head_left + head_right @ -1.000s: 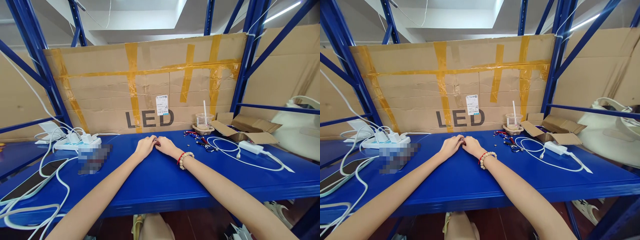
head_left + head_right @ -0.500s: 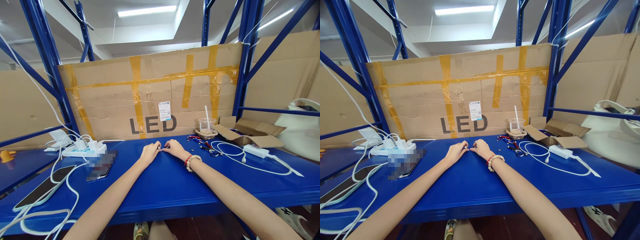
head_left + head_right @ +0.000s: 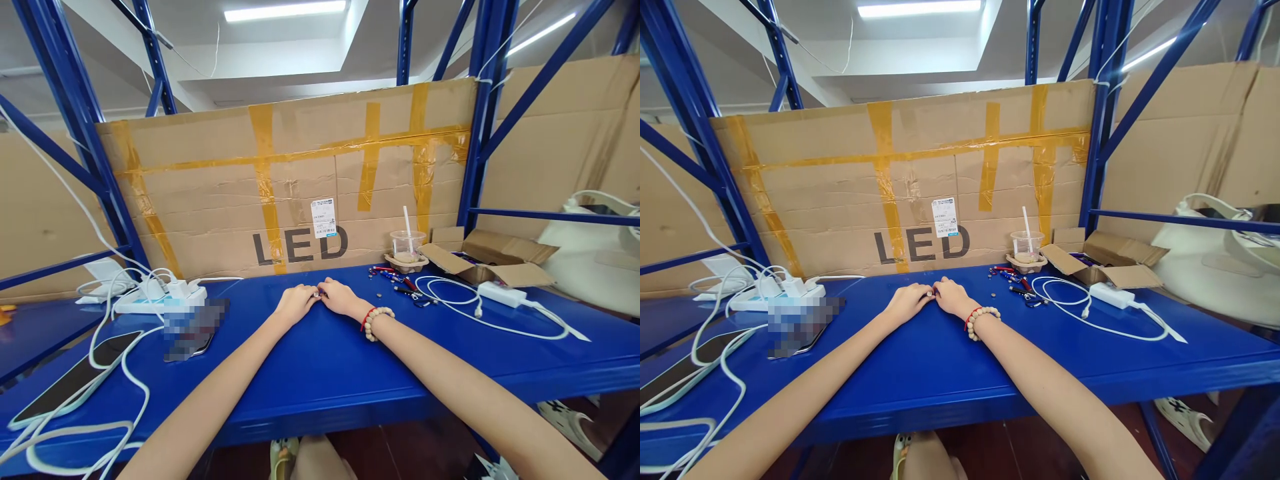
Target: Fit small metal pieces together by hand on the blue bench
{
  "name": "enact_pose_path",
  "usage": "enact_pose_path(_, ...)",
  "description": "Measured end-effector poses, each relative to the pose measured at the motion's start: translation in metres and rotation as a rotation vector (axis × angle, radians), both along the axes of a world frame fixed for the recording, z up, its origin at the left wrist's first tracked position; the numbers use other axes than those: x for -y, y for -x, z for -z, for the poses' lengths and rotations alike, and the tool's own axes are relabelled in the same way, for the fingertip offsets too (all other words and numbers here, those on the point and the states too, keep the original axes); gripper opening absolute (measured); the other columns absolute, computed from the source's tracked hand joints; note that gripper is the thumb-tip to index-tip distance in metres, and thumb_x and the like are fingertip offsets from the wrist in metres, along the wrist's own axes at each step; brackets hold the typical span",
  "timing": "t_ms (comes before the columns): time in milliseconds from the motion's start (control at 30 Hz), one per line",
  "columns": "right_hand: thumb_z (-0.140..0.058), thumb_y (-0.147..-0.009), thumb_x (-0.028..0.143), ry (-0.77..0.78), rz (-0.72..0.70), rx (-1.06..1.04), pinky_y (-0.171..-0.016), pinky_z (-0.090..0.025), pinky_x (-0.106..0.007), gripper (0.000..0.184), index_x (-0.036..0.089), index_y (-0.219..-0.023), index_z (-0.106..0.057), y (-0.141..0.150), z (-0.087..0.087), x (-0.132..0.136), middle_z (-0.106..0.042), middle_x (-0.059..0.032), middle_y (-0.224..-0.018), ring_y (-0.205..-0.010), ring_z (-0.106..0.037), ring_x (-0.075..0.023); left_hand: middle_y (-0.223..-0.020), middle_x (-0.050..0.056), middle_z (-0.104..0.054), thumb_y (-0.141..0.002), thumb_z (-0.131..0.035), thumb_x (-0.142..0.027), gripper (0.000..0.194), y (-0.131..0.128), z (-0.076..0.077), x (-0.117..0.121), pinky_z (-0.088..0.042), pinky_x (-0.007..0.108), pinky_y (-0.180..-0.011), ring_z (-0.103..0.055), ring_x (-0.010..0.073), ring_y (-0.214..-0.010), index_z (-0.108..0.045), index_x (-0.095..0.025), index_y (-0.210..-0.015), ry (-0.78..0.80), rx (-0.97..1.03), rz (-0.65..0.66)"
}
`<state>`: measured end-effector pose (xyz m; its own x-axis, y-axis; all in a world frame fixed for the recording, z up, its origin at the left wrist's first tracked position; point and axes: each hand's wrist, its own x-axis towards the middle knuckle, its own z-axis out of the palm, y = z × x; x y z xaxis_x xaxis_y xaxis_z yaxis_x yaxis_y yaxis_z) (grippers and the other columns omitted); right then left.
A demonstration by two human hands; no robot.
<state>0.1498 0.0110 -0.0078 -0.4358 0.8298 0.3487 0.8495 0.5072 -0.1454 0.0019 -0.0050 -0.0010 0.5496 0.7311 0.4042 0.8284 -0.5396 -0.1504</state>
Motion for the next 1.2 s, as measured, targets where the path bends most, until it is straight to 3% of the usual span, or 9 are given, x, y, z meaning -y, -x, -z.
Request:
enact_pose_path(333,-0.045,-0.078,0.034,0.096,0.28,-0.061,-0.075,-0.038,-0.031,0.032,0.015,-0.102,-0.054,0.004,-0.004,0.005,-0.047,-0.0128,-0.103,-0.093,-0.048,-0.0234,-0.082,0.0,-0.06,-0.085,-0.034,-0.027,0.021,0.001,0.001,-0.003,-0.038,0.022,-0.061,-0.047,0.0148,-0.081,-0.054,-0.022,-0.084,-0.005,0.017,0.07)
enact_pose_path(600,-0.045,-0.072,0.01,0.089,0.113,-0.128,-0.075,-0.038,-0.024,0.028,0.016,-0.096,-0.057,-0.011,-0.005,-0.004,-0.051,-0.008,-0.097,-0.084,-0.052,-0.0151,-0.08,0.0,-0.06,-0.084,-0.037,-0.026,0.018,0.001,0.0,-0.003,-0.038,0.022,-0.06,-0.047,0.0151,-0.084,-0.055,-0.022,-0.084,0.017,-0.028,0.082)
enact_pose_path(733,-0.048,-0.07,0.015,-0.023,0.149,-0.163,-0.071,-0.039,-0.027,0.022,0.021,-0.088,-0.06,-0.016,-0.023,0.003,-0.053,-0.0048,-0.097,-0.083,-0.053,-0.0177,-0.081,0.001,-0.06,-0.084,-0.036,-0.026,0.019,0.002,-0.001,-0.002,-0.039,0.021,-0.062,-0.047,0.0149,-0.084,-0.055,-0.022,-0.083,0.033,-0.021,0.09)
enact_pose_path(833,-0.045,-0.074,0.025,-0.221,0.22,-0.37,-0.071,-0.039,-0.028,0.022,0.025,-0.093,-0.055,-0.028,-0.049,0.0,-0.054,-0.0014,-0.098,-0.085,-0.053,-0.0172,-0.081,0.001,-0.06,-0.084,-0.034,-0.027,0.021,0.002,-0.001,-0.001,-0.039,0.021,-0.062,-0.048,0.0148,-0.082,-0.055,-0.022,-0.084,0.025,-0.011,0.106)
enact_pose_path(933,-0.043,-0.076,0.029,-0.339,0.3,-0.562,-0.071,-0.038,-0.028,0.029,0.025,-0.104,-0.047,-0.054,-0.077,-0.013,-0.057,-0.0001,-0.09,-0.082,-0.053,-0.0163,-0.083,0.0,-0.061,-0.085,-0.032,-0.029,0.025,0.001,-0.002,0.0,-0.04,0.021,-0.062,-0.049,0.0146,-0.082,-0.055,-0.023,-0.083,0.037,0.017,0.133)
enact_pose_path(1033,-0.04,-0.077,0.03,-0.444,0.391,-0.651,-0.069,-0.037,-0.027,0.026,0.022,-0.101,-0.048,-0.098,-0.098,-0.024,-0.058,0.0,-0.081,-0.076,-0.053,-0.0152,-0.085,0.0,-0.061,-0.085,-0.031,-0.031,0.027,0.0,-0.003,0.001,-0.041,0.021,-0.063,-0.05,0.0141,-0.081,-0.056,-0.023,-0.084,0.061,0.059,0.125)
enact_pose_path(1200,-0.036,-0.079,0.033,-0.634,0.741,-0.716,-0.068,-0.035,-0.029,0.028,0.022,-0.101,-0.049,-0.198,-0.109,-0.028,-0.059,-0.0028,-0.082,-0.074,-0.052,-0.016,-0.085,-0.001,-0.061,-0.084,-0.031,-0.034,0.028,-0.003,-0.005,0.001,-0.041,0.02,-0.06,-0.051,0.0138,-0.081,-0.057,-0.025,-0.084,0.092,0.143,0.117)
